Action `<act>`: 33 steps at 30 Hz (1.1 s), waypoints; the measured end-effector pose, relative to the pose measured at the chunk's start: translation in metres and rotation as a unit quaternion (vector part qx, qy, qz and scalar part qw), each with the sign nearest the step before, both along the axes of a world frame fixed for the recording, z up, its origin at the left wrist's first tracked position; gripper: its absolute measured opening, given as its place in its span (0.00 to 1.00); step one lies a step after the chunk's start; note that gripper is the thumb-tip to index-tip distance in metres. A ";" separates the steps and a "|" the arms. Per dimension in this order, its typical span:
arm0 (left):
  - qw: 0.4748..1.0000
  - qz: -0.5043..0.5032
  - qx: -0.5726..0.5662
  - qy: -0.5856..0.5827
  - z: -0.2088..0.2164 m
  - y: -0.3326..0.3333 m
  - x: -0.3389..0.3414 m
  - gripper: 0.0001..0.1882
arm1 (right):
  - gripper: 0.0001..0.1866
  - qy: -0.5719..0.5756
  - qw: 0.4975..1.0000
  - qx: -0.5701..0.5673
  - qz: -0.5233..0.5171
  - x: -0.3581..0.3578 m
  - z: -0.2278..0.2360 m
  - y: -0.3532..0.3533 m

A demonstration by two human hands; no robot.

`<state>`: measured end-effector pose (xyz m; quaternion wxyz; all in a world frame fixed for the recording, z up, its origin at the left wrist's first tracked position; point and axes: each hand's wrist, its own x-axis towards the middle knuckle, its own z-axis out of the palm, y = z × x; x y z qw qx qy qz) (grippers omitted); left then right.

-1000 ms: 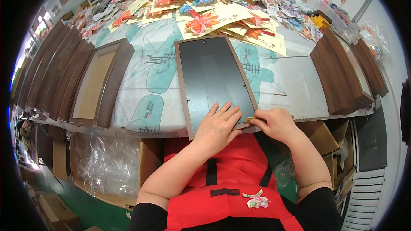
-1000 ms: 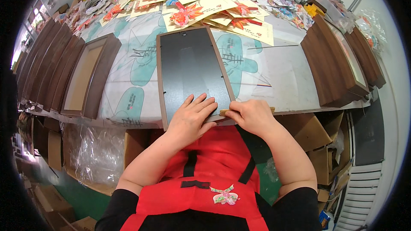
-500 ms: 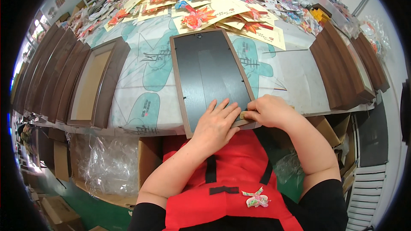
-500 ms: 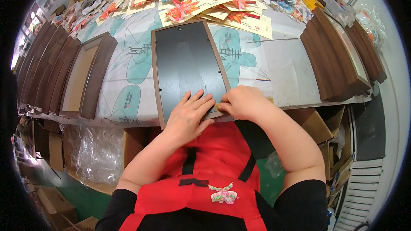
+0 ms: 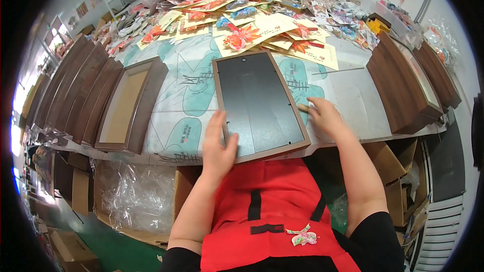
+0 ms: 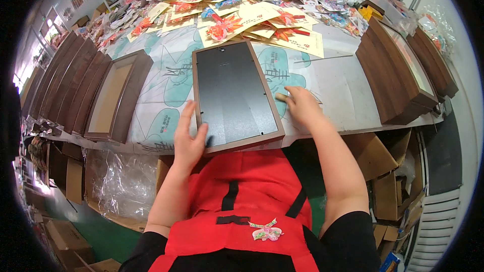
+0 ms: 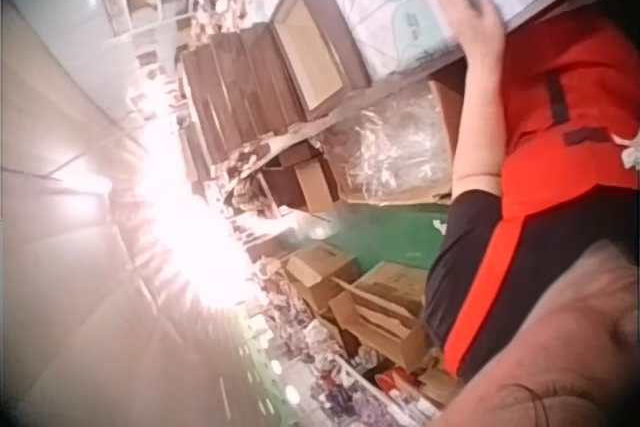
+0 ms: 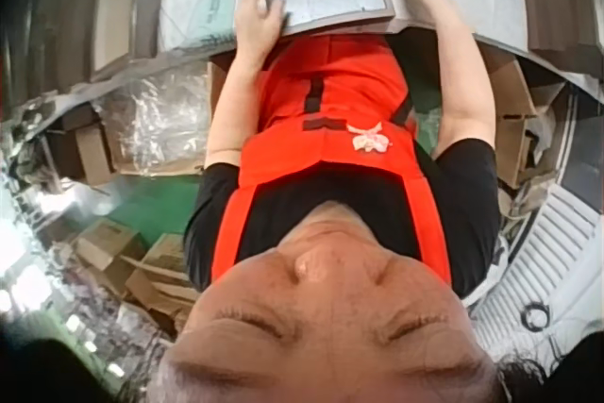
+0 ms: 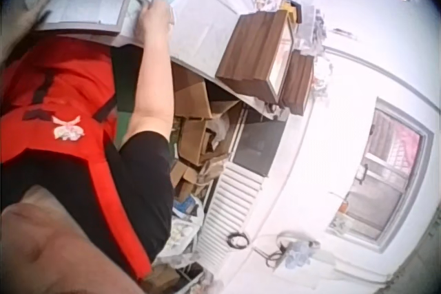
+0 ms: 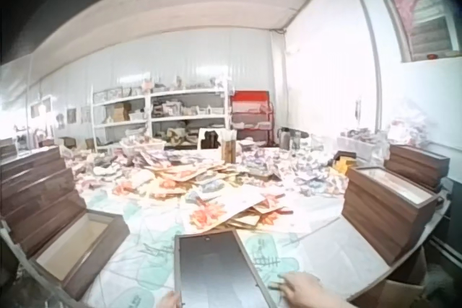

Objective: The person assembles wooden picture frames by inserting a backing board and a decorative paper featuring a red fish design into the frame. They use a small wooden stick to press the backing into place and smooth the contents. The person repeats this process for multiple frames, occasionally peeling off protective plastic film from the frame's surface.

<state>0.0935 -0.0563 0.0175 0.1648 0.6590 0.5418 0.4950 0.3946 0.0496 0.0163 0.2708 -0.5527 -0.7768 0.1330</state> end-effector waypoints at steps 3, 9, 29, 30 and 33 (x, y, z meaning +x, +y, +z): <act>0.976 0.022 -0.115 -0.182 -0.020 0.011 -0.026 0.33 | 0.38 0.175 0.973 -0.133 0.074 -0.025 0.010 -0.023; 0.937 -0.004 -0.152 -0.314 -0.024 0.036 -0.019 0.34 | 0.51 0.293 0.913 -0.260 0.113 -0.045 0.018 -0.048; 0.919 0.019 -0.130 -0.372 -0.025 0.042 0.005 0.32 | 0.51 0.218 0.931 -0.266 0.123 -0.044 0.017 -0.047; 0.919 0.015 -0.130 -0.372 -0.026 0.041 0.005 0.32 | 0.50 0.213 0.933 -0.258 0.132 -0.041 0.011 -0.046; 0.923 -0.003 -0.133 -0.361 -0.027 0.030 0.002 0.31 | 0.48 0.217 0.932 -0.254 0.140 -0.040 0.013 -0.055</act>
